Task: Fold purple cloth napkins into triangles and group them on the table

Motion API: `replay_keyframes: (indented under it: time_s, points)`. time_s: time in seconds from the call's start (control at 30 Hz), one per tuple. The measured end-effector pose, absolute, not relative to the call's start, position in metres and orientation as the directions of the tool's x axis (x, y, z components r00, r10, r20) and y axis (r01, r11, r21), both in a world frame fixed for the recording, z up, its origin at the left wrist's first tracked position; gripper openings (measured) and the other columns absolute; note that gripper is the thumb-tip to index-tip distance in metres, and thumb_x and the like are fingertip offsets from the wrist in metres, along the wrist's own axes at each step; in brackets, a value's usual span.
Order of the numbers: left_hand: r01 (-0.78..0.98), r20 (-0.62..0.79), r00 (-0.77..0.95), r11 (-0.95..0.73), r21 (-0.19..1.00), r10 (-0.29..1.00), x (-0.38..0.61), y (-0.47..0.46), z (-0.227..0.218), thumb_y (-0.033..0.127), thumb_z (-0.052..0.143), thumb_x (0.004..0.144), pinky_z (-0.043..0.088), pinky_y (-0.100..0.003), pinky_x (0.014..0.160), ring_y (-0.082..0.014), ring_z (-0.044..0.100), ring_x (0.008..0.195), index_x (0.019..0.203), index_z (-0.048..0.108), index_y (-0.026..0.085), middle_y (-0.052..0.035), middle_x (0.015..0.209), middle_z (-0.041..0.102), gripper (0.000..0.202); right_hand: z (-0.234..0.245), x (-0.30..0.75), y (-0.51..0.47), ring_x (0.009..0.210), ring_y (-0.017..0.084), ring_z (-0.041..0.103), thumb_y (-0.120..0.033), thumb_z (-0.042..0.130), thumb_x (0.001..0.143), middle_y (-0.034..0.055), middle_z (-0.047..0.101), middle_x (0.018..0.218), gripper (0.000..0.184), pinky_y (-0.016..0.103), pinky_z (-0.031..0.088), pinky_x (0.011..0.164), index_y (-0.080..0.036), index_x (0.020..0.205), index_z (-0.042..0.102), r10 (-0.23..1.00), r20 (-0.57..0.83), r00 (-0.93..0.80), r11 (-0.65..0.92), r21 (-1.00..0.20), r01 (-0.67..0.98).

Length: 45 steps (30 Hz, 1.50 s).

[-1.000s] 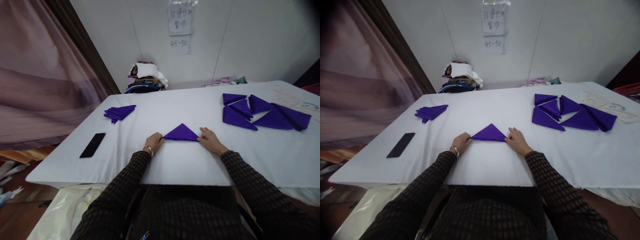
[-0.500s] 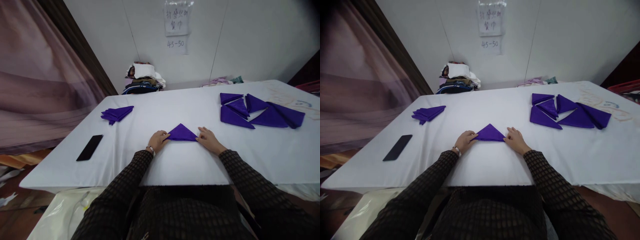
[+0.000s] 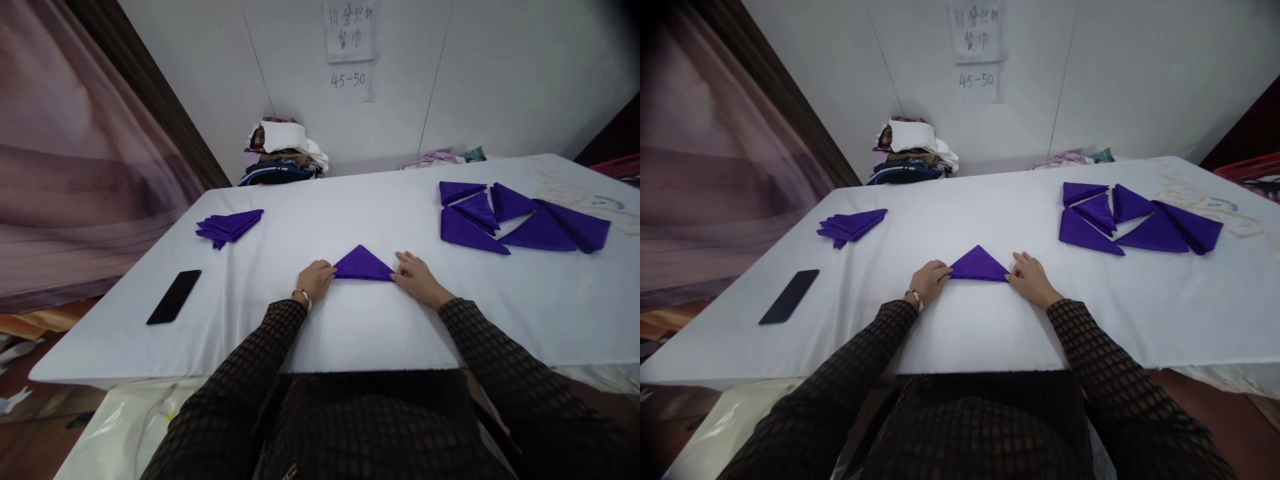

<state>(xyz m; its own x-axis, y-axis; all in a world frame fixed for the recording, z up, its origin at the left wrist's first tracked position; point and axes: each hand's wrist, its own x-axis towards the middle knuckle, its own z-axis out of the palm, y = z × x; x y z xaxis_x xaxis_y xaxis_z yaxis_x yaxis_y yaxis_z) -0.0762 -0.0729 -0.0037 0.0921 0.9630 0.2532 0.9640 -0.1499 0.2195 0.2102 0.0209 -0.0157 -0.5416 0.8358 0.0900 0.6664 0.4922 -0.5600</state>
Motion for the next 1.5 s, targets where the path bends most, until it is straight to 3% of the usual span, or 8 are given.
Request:
replay_keyframes:
  time_s: [0.23, 0.37, 0.47, 0.57, 0.77, 1.07, 1.33, 1.5]
  points:
    - [0.928, 0.304, 0.187, -0.269, 0.256, 0.934, -0.077, -0.081, 0.004, 0.016, 0.054, 0.077, 0.045, -0.036, 0.087, -0.0211, 0.053, 0.100, 0.115, 0.059, 0.022, -0.0070, 0.108, 0.059, 0.038, -0.015, 0.210, 0.020, 0.135, 0.027, 0.025, -0.038, 0.052, 0.080, 0.0066, 0.042, 0.141, 0.023, 0.049, 0.019, 0.107, -0.021, 0.064, 0.053, 0.839, 0.088, -0.537, 0.486, -0.565, 0.667]
    - [0.908, 0.323, 0.267, -0.349, 0.232, 0.908, -0.064, -0.082, 0.011, 0.028, 0.060, 0.077, 0.038, -0.042, 0.093, -0.0238, 0.051, 0.107, 0.123, 0.053, 0.022, -0.0081, 0.116, 0.057, 0.047, -0.015, 0.210, 0.020, 0.135, 0.028, 0.025, -0.037, 0.052, 0.079, 0.0081, 0.043, 0.140, 0.023, 0.050, 0.020, 0.106, -0.020, 0.065, 0.053, 0.834, 0.101, -0.542, 0.495, -0.570, 0.656]
    - [0.912, 0.342, 0.292, -0.368, 0.183, 0.893, -0.053, -0.072, 0.010, 0.036, 0.054, 0.084, 0.039, -0.040, 0.090, -0.0222, 0.052, 0.103, 0.117, 0.058, 0.022, -0.0073, 0.111, 0.060, 0.036, -0.015, 0.210, 0.020, 0.135, 0.028, 0.025, -0.036, 0.053, 0.079, 0.0080, 0.043, 0.140, 0.022, 0.050, 0.019, 0.107, -0.020, 0.065, 0.053, 0.835, 0.106, -0.540, 0.496, -0.572, 0.654]
    - [0.922, 0.338, 0.301, -0.363, 0.137, 0.892, -0.046, -0.061, 0.006, 0.032, 0.051, 0.088, 0.041, -0.037, 0.083, -0.0201, 0.053, 0.096, 0.109, 0.063, 0.023, -0.0061, 0.104, 0.062, 0.026, -0.015, 0.209, 0.020, 0.135, 0.028, 0.026, -0.035, 0.054, 0.079, 0.0092, 0.043, 0.140, 0.021, 0.049, 0.018, 0.107, -0.019, 0.064, 0.053, 0.841, 0.107, -0.531, 0.488, -0.576, 0.656]
    - [0.899, 0.328, 0.359, -0.418, 0.129, 0.874, -0.049, -0.056, 0.000, 0.042, 0.051, 0.086, 0.042, -0.036, 0.081, -0.0208, 0.053, 0.096, 0.114, 0.060, 0.021, -0.0081, 0.106, 0.061, 0.036, -0.018, 0.209, 0.021, 0.135, 0.028, 0.026, -0.036, 0.054, 0.080, 0.0100, 0.044, 0.139, 0.023, 0.051, 0.020, 0.106, -0.019, 0.064, 0.053, 0.833, 0.135, -0.537, 0.510, -0.566, 0.648]
    - [0.904, 0.374, 0.351, -0.415, 0.103, 0.859, -0.049, -0.051, -0.006, 0.034, 0.050, 0.088, 0.042, -0.033, 0.073, -0.0180, 0.054, 0.086, 0.100, 0.067, 0.023, -0.0057, 0.093, 0.064, 0.024, -0.019, 0.210, 0.019, 0.134, 0.028, 0.028, -0.036, 0.055, 0.080, 0.0096, 0.045, 0.138, 0.019, 0.052, 0.021, 0.106, -0.020, 0.069, 0.053, 0.837, 0.164, -0.523, 0.511, -0.577, 0.637]
    - [0.908, 0.416, 0.332, -0.406, 0.101, 0.847, -0.043, -0.051, -0.004, 0.027, 0.051, 0.088, 0.043, -0.031, 0.070, -0.0168, 0.054, 0.080, 0.092, 0.067, 0.021, -0.0041, 0.087, 0.065, 0.018, -0.021, 0.212, 0.017, 0.132, 0.029, 0.032, -0.037, 0.057, 0.080, 0.0104, 0.048, 0.135, 0.018, 0.057, 0.022, 0.105, -0.022, 0.090, 0.056, 0.821, 0.231, -0.521, 0.542, -0.601, 0.588]
    - [0.905, 0.420, 0.346, -0.417, 0.087, 0.839, -0.041, -0.052, -0.004, 0.026, 0.050, 0.088, 0.043, -0.032, 0.071, -0.0176, 0.054, 0.081, 0.098, 0.064, 0.020, -0.0048, 0.089, 0.065, 0.018, -0.017, 0.210, 0.015, 0.136, 0.024, 0.025, -0.027, 0.053, 0.084, 0.0087, 0.038, 0.143, 0.026, 0.050, 0.029, 0.106, -0.023, 0.109, 0.056, 0.661, 0.412, -0.628, 0.730, -0.548, 0.409]
